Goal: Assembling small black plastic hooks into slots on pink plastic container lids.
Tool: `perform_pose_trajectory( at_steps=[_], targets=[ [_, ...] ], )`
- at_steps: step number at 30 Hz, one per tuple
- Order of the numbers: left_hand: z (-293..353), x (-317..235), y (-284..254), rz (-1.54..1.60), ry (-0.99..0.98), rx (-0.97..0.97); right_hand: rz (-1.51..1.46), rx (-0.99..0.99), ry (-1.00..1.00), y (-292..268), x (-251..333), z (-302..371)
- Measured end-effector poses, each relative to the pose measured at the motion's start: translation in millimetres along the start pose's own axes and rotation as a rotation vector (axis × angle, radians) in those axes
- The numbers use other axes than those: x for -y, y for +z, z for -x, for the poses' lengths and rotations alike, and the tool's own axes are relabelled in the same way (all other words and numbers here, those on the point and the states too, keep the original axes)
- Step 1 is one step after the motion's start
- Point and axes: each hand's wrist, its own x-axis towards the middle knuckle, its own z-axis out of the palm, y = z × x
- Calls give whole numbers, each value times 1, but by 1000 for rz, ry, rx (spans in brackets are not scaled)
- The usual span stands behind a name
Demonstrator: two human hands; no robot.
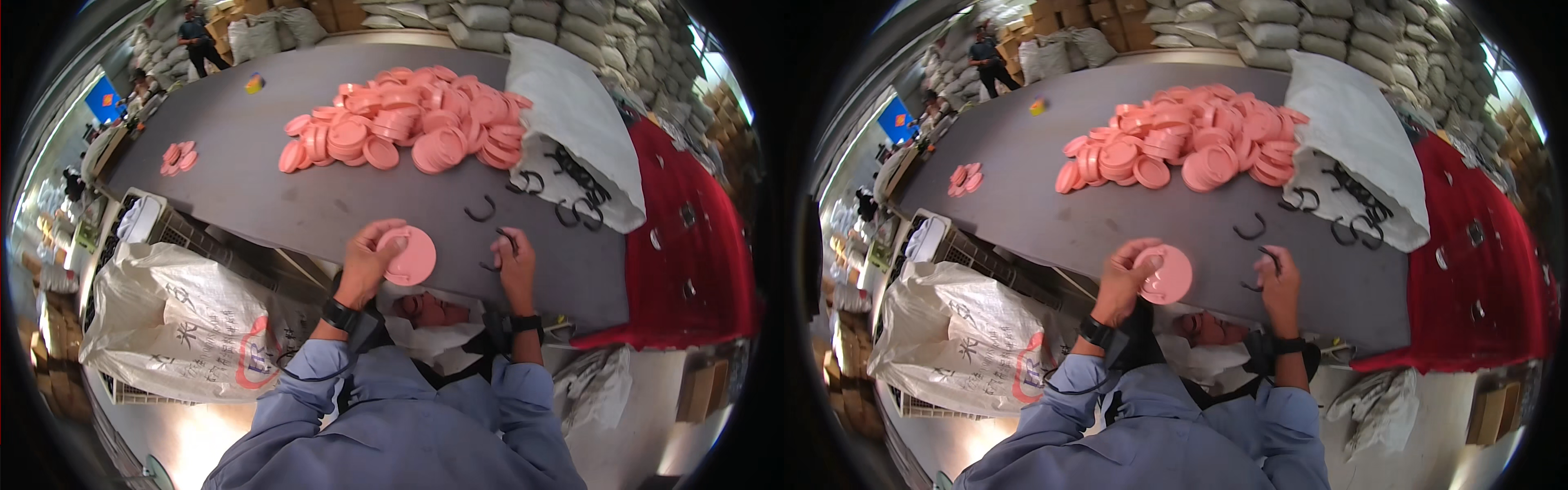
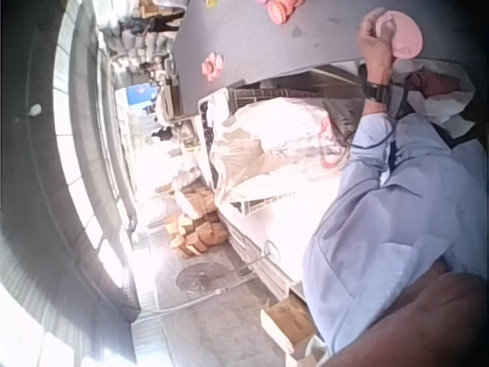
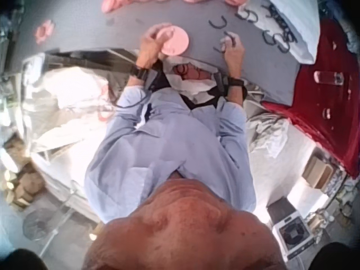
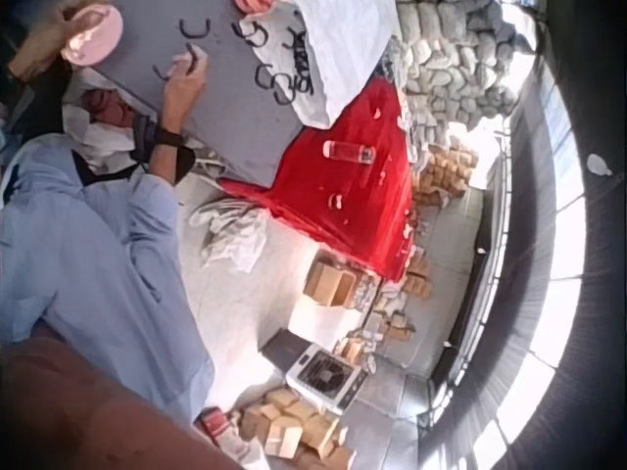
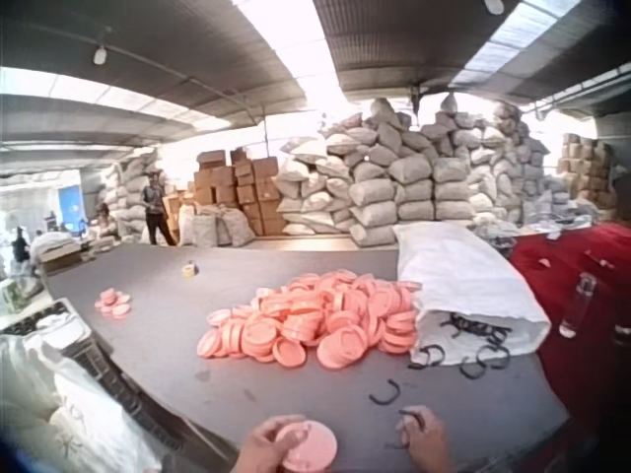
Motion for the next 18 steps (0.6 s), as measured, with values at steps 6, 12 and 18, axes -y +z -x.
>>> perform_pose_trajectory(
  at_steps=[6, 12, 18],
  targets=[
    [7, -2, 17, -97, 89, 56, 250, 53, -168, 35, 114, 27],
    [23, -6, 34, -222, 184, 120, 335, 96, -354, 62, 98, 34],
    [23, 3, 33, -235, 204, 189, 417, 87, -350, 74, 82, 46]
  ],
)
